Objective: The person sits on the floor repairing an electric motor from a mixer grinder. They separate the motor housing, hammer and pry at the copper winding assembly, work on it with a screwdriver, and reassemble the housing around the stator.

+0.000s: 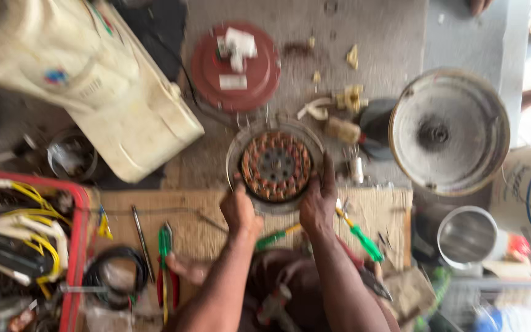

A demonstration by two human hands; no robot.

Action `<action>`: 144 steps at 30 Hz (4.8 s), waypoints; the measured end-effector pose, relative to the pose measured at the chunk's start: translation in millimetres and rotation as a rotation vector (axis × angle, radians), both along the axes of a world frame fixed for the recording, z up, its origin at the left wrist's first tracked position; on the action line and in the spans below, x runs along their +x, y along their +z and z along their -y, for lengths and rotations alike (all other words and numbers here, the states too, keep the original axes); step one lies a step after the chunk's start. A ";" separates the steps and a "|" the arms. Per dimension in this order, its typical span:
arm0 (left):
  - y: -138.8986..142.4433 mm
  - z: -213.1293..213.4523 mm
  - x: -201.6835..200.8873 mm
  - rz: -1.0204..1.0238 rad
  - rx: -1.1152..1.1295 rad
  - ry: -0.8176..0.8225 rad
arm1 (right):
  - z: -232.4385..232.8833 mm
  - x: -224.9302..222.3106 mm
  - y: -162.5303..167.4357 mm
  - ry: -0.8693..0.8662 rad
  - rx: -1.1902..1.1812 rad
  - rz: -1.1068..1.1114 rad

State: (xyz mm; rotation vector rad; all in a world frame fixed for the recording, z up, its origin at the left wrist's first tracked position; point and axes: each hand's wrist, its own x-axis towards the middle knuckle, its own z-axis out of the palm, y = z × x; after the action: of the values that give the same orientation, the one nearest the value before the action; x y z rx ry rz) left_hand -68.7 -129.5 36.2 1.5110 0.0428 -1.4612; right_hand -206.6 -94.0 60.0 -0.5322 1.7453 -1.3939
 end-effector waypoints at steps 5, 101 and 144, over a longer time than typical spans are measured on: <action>-6.9 0.4 -0.6 0.012 0.122 -0.006 | -1.8 0.4 -15.1 -0.054 -0.001 0.052; 318.4 -57.2 -42.4 1.295 -0.971 -1.353 | -94.8 87.3 -28.4 0.742 -0.192 1.595; 124.3 -76.3 70.9 0.374 0.001 -0.541 | -175.5 54.9 -26.7 0.548 0.394 0.307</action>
State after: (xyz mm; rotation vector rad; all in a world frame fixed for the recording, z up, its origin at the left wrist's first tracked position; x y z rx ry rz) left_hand 2.2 -53.2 160.5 1.8621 -0.6325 -1.5519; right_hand -151.7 81.4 33.3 -0.4962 1.4275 -0.6848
